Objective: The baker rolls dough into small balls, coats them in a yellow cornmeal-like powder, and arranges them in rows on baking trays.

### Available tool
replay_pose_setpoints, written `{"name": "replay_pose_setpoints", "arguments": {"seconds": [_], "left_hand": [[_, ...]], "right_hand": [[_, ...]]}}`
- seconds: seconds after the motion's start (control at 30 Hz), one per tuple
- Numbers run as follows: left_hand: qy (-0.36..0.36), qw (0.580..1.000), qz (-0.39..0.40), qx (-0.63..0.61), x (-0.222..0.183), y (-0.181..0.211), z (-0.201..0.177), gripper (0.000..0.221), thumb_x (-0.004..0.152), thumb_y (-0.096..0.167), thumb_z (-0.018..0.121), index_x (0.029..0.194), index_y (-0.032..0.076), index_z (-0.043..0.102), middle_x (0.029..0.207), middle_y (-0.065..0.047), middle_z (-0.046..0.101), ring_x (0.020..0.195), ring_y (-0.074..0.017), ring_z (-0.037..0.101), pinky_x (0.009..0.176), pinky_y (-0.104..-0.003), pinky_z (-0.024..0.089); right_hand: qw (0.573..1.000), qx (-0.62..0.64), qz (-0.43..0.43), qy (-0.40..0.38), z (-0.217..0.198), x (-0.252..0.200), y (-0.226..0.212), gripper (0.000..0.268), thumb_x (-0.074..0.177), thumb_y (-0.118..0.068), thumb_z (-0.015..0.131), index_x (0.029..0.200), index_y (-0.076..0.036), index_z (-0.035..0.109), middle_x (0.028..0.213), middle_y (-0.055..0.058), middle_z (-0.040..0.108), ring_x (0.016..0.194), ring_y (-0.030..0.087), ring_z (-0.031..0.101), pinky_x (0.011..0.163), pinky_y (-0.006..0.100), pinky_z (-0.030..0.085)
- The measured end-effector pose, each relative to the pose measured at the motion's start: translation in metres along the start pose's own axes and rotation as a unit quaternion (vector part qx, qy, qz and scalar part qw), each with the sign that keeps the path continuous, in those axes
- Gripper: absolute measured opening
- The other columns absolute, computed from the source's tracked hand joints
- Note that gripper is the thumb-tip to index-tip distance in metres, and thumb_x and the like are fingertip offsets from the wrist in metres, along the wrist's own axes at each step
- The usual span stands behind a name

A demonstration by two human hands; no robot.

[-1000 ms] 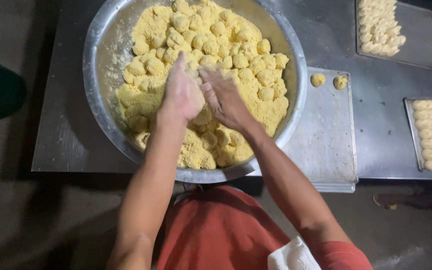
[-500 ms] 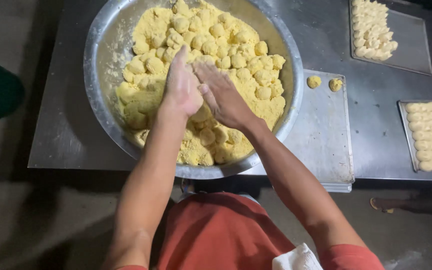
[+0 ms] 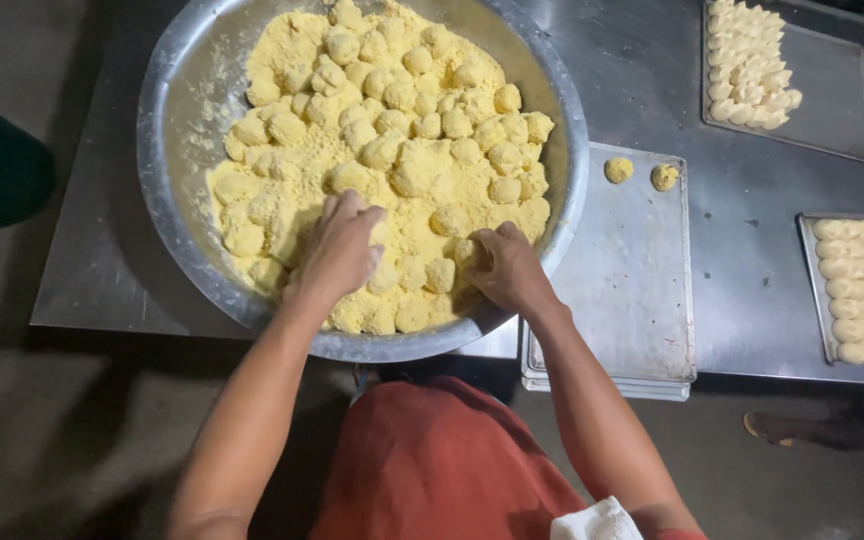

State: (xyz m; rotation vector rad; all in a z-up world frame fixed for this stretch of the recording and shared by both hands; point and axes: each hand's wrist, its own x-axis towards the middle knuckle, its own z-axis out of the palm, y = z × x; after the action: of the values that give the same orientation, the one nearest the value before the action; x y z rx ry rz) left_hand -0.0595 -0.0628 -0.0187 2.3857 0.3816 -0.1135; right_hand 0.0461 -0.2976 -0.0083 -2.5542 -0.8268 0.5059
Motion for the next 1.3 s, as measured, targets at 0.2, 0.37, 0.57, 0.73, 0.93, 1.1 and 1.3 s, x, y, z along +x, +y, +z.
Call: {"name": "replay_pose_setpoints", "arguments": {"seconds": [0.2,0.37,0.57,0.73,0.93,1.1,1.3], "left_hand": [[0.093,0.974,-0.076,-0.194,-0.007,-0.007,-0.015,0.040,0.085,0.020,0.079,0.122,0.011,0.066,0.132,-0.009,0.061,0.111,-0.0239,0.064,0.098,-0.039,0.055],[0.116,0.940,-0.120,-0.297,-0.008,0.008,-0.001,0.043,0.085,0.027,0.078,0.123,0.011,0.064,0.127,-0.012,0.066,0.111,-0.0249,0.065,0.092,-0.040,0.058],[0.094,0.892,-0.111,-0.429,-0.010,0.010,0.025,0.051,0.087,0.025,0.077,0.131,0.008,0.059,0.128,-0.012,0.067,0.110,-0.0277,0.069,0.094,-0.038,0.059],[0.095,0.863,0.040,-0.494,-0.012,-0.016,0.040,0.062,0.084,0.013,0.078,0.142,0.008,0.056,0.134,-0.012,0.063,0.121,-0.0238,0.065,0.101,-0.036,0.059],[0.198,0.942,0.057,-0.265,-0.018,-0.008,0.021,0.049,0.083,0.014,0.085,0.128,0.009,0.066,0.122,-0.010,0.064,0.109,-0.0238,0.065,0.096,-0.038,0.055],[0.209,0.949,0.045,-0.232,-0.013,-0.012,0.026,0.042,0.081,0.020,0.086,0.114,0.006,0.066,0.117,-0.014,0.062,0.103,-0.0247,0.065,0.087,-0.038,0.060],[0.219,0.868,-0.052,-0.442,-0.026,-0.015,-0.014,0.042,0.093,0.024,0.074,0.128,0.008,0.057,0.120,-0.010,0.068,0.101,-0.0200,0.073,0.080,-0.035,0.068]], "right_hand": [[0.981,0.190,0.015,0.041,-0.002,0.000,0.024,0.048,0.086,-0.023,0.081,0.126,-0.005,0.063,0.112,0.015,0.063,0.096,0.025,0.065,0.085,0.036,0.057],[0.927,0.374,0.025,0.030,0.014,0.011,0.007,0.043,0.094,-0.025,0.074,0.129,-0.004,0.060,0.117,0.009,0.068,0.108,0.019,0.066,0.093,0.032,0.056],[0.909,0.412,-0.046,0.031,0.021,0.006,-0.028,0.049,0.096,-0.016,0.071,0.142,-0.007,0.055,0.136,0.007,0.059,0.126,0.016,0.055,0.105,0.031,0.048],[0.928,0.362,-0.082,0.002,0.018,0.006,-0.043,0.064,0.092,-0.012,0.071,0.152,-0.010,0.047,0.142,0.006,0.057,0.131,0.017,0.052,0.109,0.032,0.043],[0.915,0.403,0.027,0.012,0.030,0.013,-0.050,0.054,0.092,-0.019,0.078,0.140,-0.009,0.055,0.117,0.010,0.066,0.107,0.020,0.063,0.091,0.033,0.055],[0.929,0.365,-0.047,0.028,0.020,0.013,-0.056,0.049,0.094,-0.013,0.078,0.138,-0.008,0.058,0.132,0.012,0.062,0.116,0.020,0.064,0.096,0.034,0.056],[0.890,0.446,0.070,0.062,-0.010,0.027,-0.020,0.040,0.092,-0.010,0.060,0.132,-0.012,0.061,0.124,0.012,0.065,0.102,0.023,0.072,0.087,0.036,0.063]]}}
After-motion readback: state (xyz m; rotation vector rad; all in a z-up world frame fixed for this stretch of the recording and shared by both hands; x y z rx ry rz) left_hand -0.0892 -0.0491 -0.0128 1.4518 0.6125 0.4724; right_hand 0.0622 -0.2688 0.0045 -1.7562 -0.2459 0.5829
